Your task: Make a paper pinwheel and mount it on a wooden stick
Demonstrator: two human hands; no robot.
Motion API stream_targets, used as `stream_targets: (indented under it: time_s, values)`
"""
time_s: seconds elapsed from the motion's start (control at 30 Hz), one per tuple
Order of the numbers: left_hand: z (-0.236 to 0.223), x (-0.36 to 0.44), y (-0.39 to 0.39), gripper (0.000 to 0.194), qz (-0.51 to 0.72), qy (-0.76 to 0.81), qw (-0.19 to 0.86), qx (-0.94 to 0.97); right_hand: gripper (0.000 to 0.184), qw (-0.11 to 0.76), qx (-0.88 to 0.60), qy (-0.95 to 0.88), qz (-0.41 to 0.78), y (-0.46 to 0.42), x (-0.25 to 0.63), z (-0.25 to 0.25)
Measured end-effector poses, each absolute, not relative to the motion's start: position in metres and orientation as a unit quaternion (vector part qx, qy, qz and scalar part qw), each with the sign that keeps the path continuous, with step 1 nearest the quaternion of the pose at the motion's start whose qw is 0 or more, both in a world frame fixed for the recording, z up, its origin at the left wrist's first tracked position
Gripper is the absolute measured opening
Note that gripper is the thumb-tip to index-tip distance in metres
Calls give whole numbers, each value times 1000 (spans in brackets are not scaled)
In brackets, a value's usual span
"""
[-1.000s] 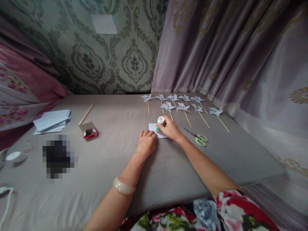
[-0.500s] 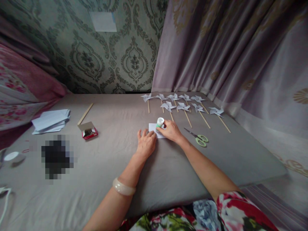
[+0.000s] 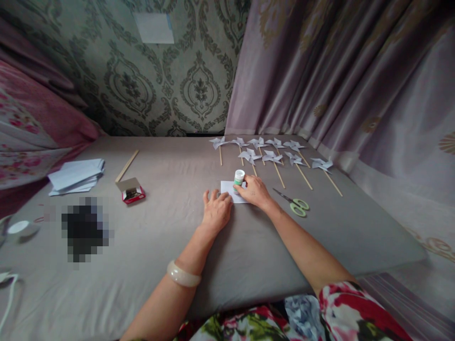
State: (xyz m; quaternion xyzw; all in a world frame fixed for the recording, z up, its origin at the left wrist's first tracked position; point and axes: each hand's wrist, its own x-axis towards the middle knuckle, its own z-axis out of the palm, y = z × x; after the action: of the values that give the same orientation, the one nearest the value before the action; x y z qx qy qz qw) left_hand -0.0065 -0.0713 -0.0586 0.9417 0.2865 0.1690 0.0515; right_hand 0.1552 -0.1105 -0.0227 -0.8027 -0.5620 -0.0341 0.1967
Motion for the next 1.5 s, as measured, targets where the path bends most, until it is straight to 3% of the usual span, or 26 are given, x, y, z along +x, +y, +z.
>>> stream_targets:
  time_s: [0.27,0.93,1.5]
  values:
    - [-60,-5,-72,30,162,290,58,941,23,270,-822,-501,-7,-113,167,-18]
    - [-55,-4,-76,32,133,280,70,948,14,243,-763,-598,-16,-110,155,-30]
    - [-54,-3,-77,30,132,286,51,948,13,257,-776,-576,-17,-112,152,-33]
